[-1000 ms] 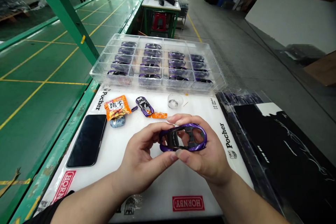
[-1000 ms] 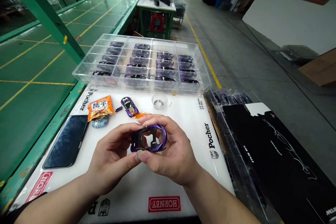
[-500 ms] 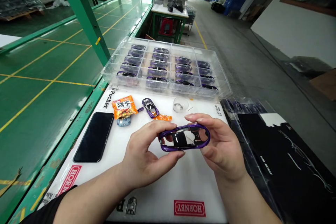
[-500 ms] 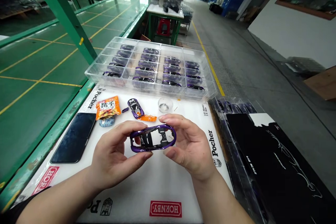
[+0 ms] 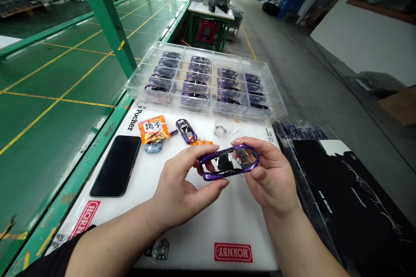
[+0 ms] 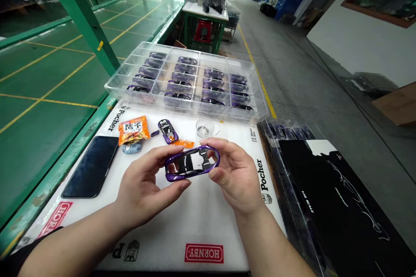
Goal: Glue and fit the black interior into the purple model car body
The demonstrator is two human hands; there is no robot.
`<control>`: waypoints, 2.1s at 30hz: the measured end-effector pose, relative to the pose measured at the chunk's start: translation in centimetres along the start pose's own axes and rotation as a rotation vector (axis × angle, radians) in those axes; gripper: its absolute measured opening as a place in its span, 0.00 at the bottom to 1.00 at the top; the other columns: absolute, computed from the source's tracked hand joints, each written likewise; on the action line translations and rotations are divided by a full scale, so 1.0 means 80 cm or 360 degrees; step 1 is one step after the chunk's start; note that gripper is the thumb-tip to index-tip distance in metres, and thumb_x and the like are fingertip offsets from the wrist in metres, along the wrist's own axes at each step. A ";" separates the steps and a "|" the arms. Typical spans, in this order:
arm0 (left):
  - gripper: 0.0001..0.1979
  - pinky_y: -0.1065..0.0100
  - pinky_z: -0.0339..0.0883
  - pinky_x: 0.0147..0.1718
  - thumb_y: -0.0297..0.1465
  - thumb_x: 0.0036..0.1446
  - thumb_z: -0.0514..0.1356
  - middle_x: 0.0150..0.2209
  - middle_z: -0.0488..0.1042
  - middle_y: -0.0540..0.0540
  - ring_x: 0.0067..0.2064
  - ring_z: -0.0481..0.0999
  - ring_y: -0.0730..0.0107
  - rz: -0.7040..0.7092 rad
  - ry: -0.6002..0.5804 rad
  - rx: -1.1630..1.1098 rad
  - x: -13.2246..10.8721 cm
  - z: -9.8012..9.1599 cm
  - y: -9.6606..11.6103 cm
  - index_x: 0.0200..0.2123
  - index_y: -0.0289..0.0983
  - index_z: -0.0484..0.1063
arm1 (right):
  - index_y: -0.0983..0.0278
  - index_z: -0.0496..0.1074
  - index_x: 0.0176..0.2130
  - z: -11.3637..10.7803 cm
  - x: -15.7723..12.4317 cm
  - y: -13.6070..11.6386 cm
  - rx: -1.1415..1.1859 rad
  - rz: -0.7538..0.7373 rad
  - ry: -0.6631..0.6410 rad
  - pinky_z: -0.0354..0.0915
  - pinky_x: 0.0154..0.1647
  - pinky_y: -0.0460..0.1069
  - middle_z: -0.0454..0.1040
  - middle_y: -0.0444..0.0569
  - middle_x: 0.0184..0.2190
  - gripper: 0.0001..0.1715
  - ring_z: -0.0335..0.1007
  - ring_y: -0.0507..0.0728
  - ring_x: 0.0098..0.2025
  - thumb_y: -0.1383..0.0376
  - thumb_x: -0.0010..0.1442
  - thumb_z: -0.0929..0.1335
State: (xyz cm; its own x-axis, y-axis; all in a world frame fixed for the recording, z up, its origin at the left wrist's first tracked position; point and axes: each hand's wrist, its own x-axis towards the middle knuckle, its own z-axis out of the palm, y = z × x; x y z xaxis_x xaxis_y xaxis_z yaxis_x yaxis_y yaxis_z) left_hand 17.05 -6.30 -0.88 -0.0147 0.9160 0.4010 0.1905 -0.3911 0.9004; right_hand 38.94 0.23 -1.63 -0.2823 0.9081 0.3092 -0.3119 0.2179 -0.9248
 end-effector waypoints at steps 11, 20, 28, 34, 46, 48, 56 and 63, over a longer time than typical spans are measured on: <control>0.24 0.63 0.77 0.44 0.30 0.63 0.74 0.54 0.84 0.41 0.40 0.81 0.66 -0.0048 0.0013 0.0022 0.002 0.000 0.006 0.61 0.41 0.77 | 0.49 0.86 0.56 0.003 0.001 0.001 -0.0088 -0.0025 0.0002 0.79 0.61 0.60 0.86 0.50 0.55 0.26 0.82 0.61 0.53 0.50 0.61 0.85; 0.22 0.60 0.77 0.49 0.36 0.67 0.74 0.56 0.85 0.39 0.51 0.84 0.57 -0.0334 0.0011 -0.0191 0.004 0.000 0.005 0.61 0.40 0.79 | 0.49 0.84 0.60 0.005 0.001 -0.004 -0.0381 -0.0176 -0.0108 0.76 0.62 0.58 0.81 0.51 0.59 0.25 0.77 0.63 0.63 0.57 0.65 0.83; 0.22 0.63 0.77 0.45 0.40 0.65 0.77 0.53 0.86 0.41 0.47 0.84 0.60 -0.0747 -0.0084 -0.0836 0.011 0.003 0.001 0.58 0.38 0.82 | 0.49 0.83 0.60 0.007 0.001 0.001 -0.0731 -0.0294 -0.0020 0.74 0.64 0.63 0.79 0.52 0.57 0.26 0.77 0.66 0.61 0.54 0.65 0.83; 0.23 0.66 0.72 0.35 0.44 0.65 0.76 0.37 0.84 0.45 0.36 0.80 0.65 -0.0915 -0.0109 -0.1081 0.012 0.008 0.000 0.55 0.37 0.85 | 0.50 0.83 0.58 0.004 0.000 0.006 -0.0846 -0.0375 0.0048 0.75 0.57 0.63 0.80 0.52 0.52 0.26 0.78 0.66 0.54 0.47 0.65 0.82; 0.24 0.66 0.70 0.36 0.48 0.62 0.77 0.31 0.84 0.46 0.31 0.80 0.68 -0.1161 -0.0261 -0.1259 0.015 0.009 0.003 0.50 0.35 0.86 | 0.52 0.83 0.53 0.008 0.000 0.003 -0.0967 -0.0606 0.0091 0.74 0.46 0.59 0.80 0.48 0.42 0.24 0.78 0.63 0.44 0.45 0.64 0.82; 0.24 0.67 0.70 0.35 0.48 0.62 0.77 0.31 0.84 0.46 0.30 0.79 0.69 -0.1167 -0.0262 -0.1268 0.015 0.009 0.003 0.50 0.35 0.86 | 0.52 0.82 0.53 0.007 -0.001 0.002 -0.0967 -0.0607 0.0077 0.74 0.46 0.58 0.80 0.48 0.42 0.23 0.77 0.62 0.44 0.46 0.65 0.82; 0.21 0.69 0.72 0.36 0.42 0.63 0.77 0.36 0.85 0.46 0.34 0.79 0.71 -0.0930 -0.0082 -0.0966 0.013 0.005 0.001 0.53 0.36 0.85 | 0.52 0.79 0.61 0.005 0.001 0.002 -0.0982 -0.0544 -0.0108 0.74 0.58 0.61 0.78 0.51 0.52 0.25 0.77 0.64 0.55 0.54 0.68 0.81; 0.19 0.64 0.79 0.44 0.34 0.63 0.74 0.46 0.88 0.42 0.42 0.84 0.64 -0.0524 0.0067 -0.0314 0.006 0.000 0.008 0.55 0.36 0.84 | 0.50 0.78 0.65 0.014 -0.005 -0.004 -0.0878 -0.0385 -0.0137 0.75 0.57 0.61 0.77 0.52 0.61 0.29 0.76 0.66 0.59 0.61 0.69 0.80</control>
State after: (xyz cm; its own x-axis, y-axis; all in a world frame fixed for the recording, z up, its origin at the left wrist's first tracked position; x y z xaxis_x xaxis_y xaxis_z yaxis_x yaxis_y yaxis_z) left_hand 17.18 -6.15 -0.09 -0.0845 0.9926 0.0876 -0.0233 -0.0899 0.9957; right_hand 38.14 -0.64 -1.21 -0.3415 0.7827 0.5203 0.1334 0.5884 -0.7975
